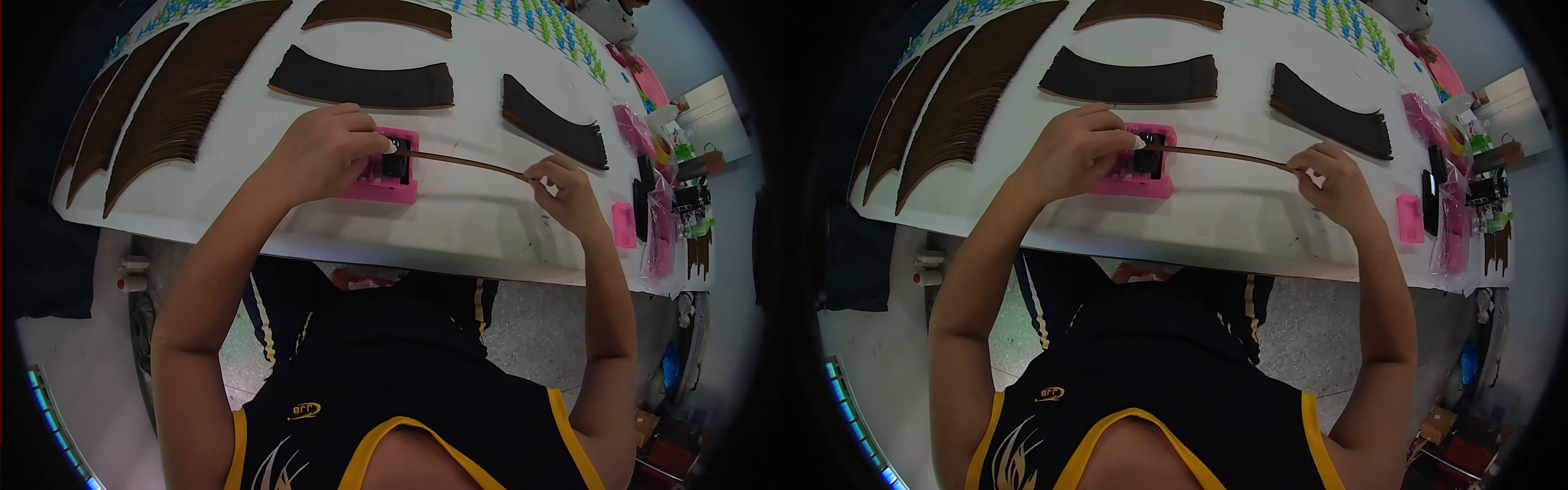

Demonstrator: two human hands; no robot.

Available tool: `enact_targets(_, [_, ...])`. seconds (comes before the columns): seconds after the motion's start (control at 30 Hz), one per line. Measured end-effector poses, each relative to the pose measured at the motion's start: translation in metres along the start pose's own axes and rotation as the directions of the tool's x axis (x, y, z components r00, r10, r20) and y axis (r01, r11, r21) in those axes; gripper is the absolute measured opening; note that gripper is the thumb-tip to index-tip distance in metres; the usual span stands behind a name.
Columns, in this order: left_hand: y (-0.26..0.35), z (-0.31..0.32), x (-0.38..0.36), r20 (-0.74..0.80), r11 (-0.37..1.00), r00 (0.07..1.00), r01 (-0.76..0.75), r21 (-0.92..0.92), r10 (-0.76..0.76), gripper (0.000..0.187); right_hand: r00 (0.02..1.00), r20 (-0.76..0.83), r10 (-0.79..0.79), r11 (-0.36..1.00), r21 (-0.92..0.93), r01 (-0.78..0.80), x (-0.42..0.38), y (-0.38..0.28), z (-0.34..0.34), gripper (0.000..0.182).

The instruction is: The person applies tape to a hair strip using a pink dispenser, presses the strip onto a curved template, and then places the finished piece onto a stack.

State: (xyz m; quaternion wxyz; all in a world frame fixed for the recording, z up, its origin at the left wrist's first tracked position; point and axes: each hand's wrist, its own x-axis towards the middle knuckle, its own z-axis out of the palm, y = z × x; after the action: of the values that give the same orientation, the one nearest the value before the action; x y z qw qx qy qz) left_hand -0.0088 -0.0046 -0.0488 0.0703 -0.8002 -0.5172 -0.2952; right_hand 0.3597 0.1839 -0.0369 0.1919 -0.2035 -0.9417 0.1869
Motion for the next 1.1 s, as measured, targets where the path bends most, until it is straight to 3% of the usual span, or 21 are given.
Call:
enact_targets(0.07, [0.000,-0.001,0.002,0.001,1.000,1.000,-0.014,0.008,0.014,0.024,0.995,-0.004,0.097,0.994,-0.059,-0.097,-0.013,0.008,-0.012,0.018])
enact_targets(0.2, [0.000,0.001,0.006,0.015,1.000,0.999,-0.028,0.001,0.028,0.023,0.994,-0.035,0.102,0.992,-0.067,-0.104,-0.026,0.015,-0.016,0.017])
enact_targets(0.6, [0.001,-0.005,0.011,0.069,0.999,0.997,-0.026,0.026,0.024,0.019,0.997,-0.074,0.034,0.994,-0.097,-0.041,-0.021,0.015,-0.013,0.018])
enact_targets(0.7, [0.001,-0.004,0.013,0.072,0.999,0.997,-0.034,-0.003,0.034,0.027,0.997,-0.079,0.025,0.989,-0.140,-0.036,-0.019,0.013,-0.021,0.019])
enact_targets(0.93, [0.010,0.011,0.027,0.000,0.993,1.000,0.026,-0.112,-0.027,0.016,0.971,-0.238,-0.004,0.987,-0.155,-0.034,0.008,-0.003,-0.080,0.018])
enact_targets(1.0, [0.013,0.013,0.031,0.026,0.989,0.997,0.071,-0.132,-0.068,0.016,0.942,-0.271,-0.200,0.915,-0.396,0.080,0.027,-0.012,-0.103,0.015])
enact_targets(1.03, [0.014,0.014,0.033,0.021,0.980,0.994,0.106,-0.171,-0.104,0.018,0.942,-0.273,-0.194,0.915,-0.397,0.073,0.036,-0.015,-0.113,0.015])
enact_targets(1.1, [0.016,0.016,0.036,0.019,0.969,0.991,0.135,-0.209,-0.134,0.021,0.904,-0.240,-0.354,0.832,-0.522,0.187,0.056,-0.021,-0.131,0.017])
